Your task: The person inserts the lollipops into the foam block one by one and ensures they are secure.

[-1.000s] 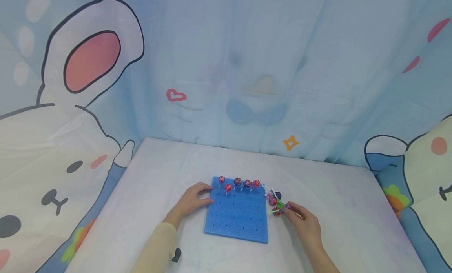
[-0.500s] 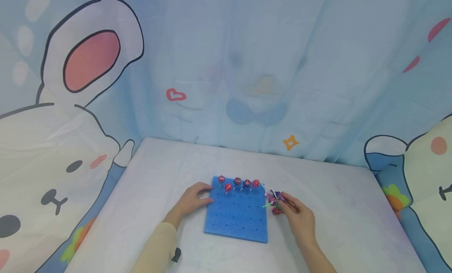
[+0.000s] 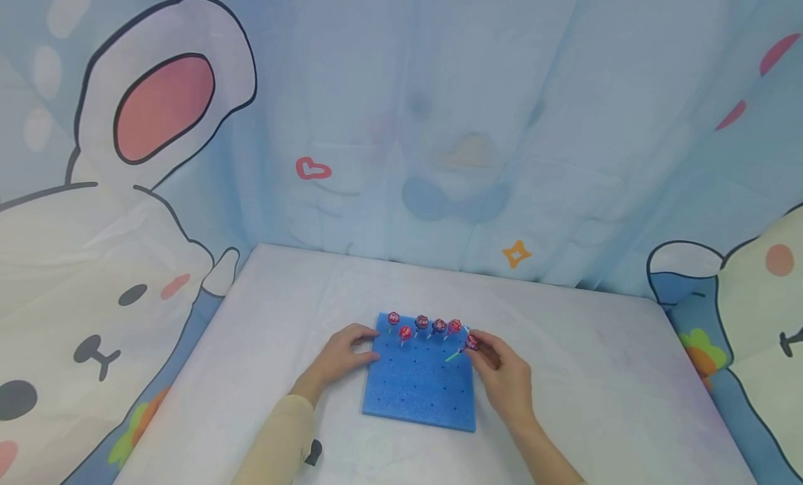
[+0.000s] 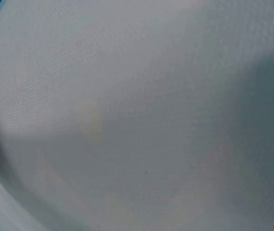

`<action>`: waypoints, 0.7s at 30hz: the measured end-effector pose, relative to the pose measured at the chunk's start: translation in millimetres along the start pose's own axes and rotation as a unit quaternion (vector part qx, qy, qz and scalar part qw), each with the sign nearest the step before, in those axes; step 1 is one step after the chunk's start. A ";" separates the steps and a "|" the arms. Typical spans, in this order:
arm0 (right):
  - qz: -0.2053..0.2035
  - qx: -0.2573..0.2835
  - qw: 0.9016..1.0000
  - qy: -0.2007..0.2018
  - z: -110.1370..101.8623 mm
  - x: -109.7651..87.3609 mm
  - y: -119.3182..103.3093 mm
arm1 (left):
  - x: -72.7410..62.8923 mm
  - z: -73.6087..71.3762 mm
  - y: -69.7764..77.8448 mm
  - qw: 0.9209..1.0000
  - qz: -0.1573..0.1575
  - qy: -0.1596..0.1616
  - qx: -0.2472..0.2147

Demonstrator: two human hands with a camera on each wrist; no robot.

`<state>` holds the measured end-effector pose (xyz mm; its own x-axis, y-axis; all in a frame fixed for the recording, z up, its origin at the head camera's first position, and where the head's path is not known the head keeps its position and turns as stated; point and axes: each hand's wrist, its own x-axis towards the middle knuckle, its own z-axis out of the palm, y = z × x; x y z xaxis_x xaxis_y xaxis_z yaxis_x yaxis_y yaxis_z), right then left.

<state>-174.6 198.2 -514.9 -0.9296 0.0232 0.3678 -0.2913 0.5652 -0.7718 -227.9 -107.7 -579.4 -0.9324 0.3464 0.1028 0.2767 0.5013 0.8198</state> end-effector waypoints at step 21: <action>-0.062 -0.031 0.997 -0.045 54.7 3.8 -10.8 | 0.3 -0.6 0.3 1.000 -0.008 -0.003 0.009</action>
<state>-187.4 147.0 -533.6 -0.9046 -0.1224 0.4084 -0.3933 0.6091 -0.6887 -228.3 -107.9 -578.9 -0.9352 0.3433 0.0873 0.2669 0.5208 0.8109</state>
